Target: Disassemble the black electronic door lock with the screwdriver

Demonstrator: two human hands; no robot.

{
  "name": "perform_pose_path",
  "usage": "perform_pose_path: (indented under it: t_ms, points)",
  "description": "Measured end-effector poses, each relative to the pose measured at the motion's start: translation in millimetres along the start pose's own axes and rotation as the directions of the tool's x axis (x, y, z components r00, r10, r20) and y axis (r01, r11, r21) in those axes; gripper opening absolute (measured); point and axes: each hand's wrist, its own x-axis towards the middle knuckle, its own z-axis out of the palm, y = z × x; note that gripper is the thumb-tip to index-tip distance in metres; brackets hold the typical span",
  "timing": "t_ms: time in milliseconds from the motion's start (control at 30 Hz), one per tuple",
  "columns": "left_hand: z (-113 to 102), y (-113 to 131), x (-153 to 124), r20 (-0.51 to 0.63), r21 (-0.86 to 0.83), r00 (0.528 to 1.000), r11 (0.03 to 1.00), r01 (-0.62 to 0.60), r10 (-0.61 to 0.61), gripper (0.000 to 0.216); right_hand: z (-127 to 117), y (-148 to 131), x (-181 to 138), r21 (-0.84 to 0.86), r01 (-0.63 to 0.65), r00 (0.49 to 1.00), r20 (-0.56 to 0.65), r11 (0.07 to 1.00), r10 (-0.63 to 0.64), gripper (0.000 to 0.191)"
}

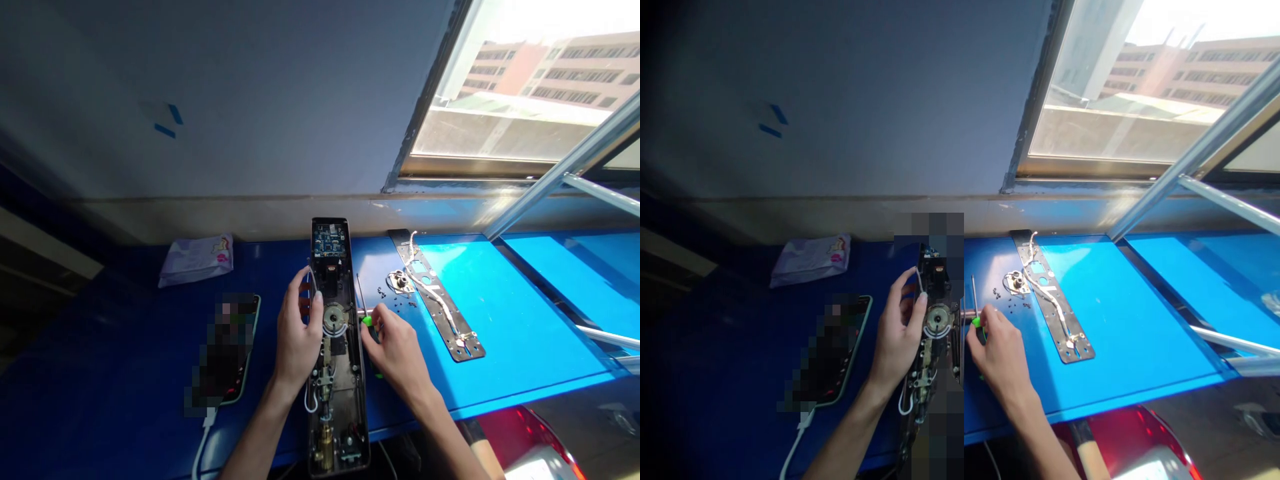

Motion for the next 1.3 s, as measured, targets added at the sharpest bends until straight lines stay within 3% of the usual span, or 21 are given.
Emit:
perform_pose_path:
  t_ms: [400,633,800,900,1067,1300]
  points:
    - [-0.1,3.8,0.6,-0.006,-0.003,0.999,0.999,0.039,-0.039,0.048,-16.7,5.2,11.8,0.050,0.030,0.998,0.060,0.998,-0.033,0.026]
    - [2.2,9.1,11.3,-0.001,-0.025,1.000,1.000,0.008,-0.008,0.052,-33.0,-3.4,34.2,0.113,0.088,0.996,-0.040,0.990,-0.084,0.026]
    - [6.5,1.6,11.1,-0.039,-0.160,0.999,0.987,0.018,-0.024,0.043,-42.4,-25.1,49.9,0.163,0.193,0.979,-0.092,0.968,-0.180,0.015]
    - [8.6,-0.7,7.4,-0.074,-0.240,0.996,0.971,0.024,-0.043,0.041,-39.8,-38.5,56.0,0.167,0.262,0.963,-0.112,0.951,-0.246,0.007]
    - [8.1,1.2,2.9,-0.075,-0.272,0.996,0.962,0.029,-0.051,0.041,-25.4,-50.7,64.8,0.123,0.360,0.929,-0.140,0.925,-0.343,0.013]
    - [6.5,2.4,2.4,-0.068,-0.273,0.996,0.961,0.041,-0.062,0.041,-6.9,-52.6,73.2,0.069,0.397,0.913,-0.133,0.915,-0.386,0.005]
